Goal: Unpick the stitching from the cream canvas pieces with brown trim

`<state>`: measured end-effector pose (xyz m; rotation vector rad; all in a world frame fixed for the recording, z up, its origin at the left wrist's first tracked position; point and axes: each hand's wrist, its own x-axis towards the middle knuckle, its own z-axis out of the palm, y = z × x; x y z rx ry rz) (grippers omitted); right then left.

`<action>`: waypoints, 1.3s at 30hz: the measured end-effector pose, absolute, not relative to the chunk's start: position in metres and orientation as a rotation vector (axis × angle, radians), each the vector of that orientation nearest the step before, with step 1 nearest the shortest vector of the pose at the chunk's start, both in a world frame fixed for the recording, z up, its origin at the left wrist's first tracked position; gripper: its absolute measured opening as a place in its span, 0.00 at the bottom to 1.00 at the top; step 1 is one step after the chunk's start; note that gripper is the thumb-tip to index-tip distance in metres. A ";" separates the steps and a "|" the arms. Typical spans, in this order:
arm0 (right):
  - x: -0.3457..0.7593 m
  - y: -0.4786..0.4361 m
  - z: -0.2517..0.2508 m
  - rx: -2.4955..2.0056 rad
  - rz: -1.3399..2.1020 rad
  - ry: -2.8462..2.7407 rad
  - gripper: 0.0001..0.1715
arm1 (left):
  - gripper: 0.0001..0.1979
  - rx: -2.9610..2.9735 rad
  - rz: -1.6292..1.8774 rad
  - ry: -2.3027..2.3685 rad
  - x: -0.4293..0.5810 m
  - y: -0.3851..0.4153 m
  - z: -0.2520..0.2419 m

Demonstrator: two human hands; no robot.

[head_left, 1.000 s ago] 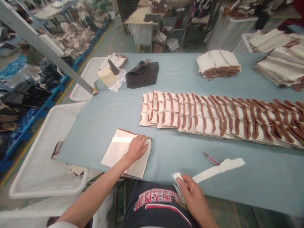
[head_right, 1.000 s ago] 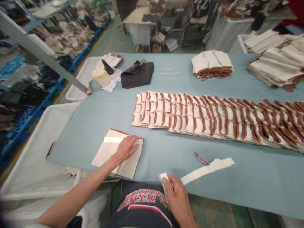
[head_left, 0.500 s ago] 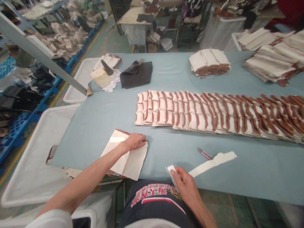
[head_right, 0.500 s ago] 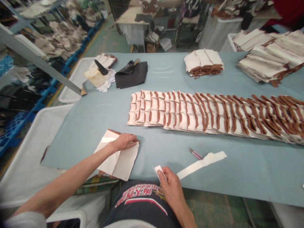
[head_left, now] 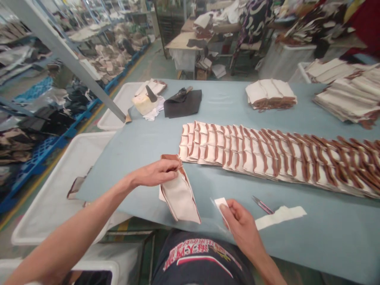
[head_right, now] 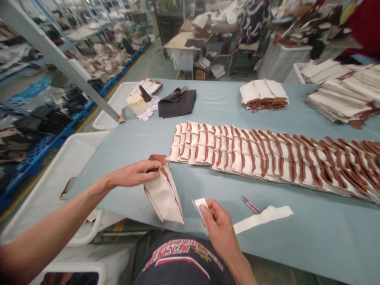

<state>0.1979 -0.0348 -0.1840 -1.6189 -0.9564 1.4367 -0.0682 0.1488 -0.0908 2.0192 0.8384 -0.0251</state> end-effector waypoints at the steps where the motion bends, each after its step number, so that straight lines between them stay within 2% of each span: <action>1: 0.199 -0.031 -0.172 -1.601 1.422 -0.967 0.34 | 0.13 2.016 0.019 0.833 -0.067 0.140 -0.078; 5: 0.203 -0.016 -0.127 -1.487 1.390 -0.949 0.33 | 0.09 2.040 0.196 0.861 -0.060 0.104 -0.042; 9: 0.202 -0.007 -0.103 -1.393 1.427 -1.033 0.31 | 0.09 2.047 0.301 0.866 -0.051 0.085 -0.033; 15: 0.197 -0.001 -0.095 -1.325 1.151 -1.220 0.23 | 0.13 1.850 0.346 0.776 -0.036 0.072 -0.046; 19: 0.191 0.015 -0.087 -1.321 0.881 -1.405 0.16 | 0.11 1.833 0.367 0.699 -0.024 0.070 -0.044; 23: 0.190 0.033 -0.079 -1.180 0.823 -1.598 0.15 | 0.11 1.923 0.395 0.691 -0.011 0.067 -0.033; 28: 0.202 0.036 -0.071 -0.931 0.485 -1.751 0.08 | 0.09 1.920 0.388 0.595 0.010 0.053 -0.019; 31: 0.214 0.030 -0.067 -0.817 0.459 -1.778 0.07 | 0.08 1.942 0.404 0.604 0.025 0.042 -0.009; 39: 0.243 0.003 -0.062 -0.959 0.445 -1.784 0.08 | 0.07 2.082 0.309 0.734 0.051 0.025 -0.003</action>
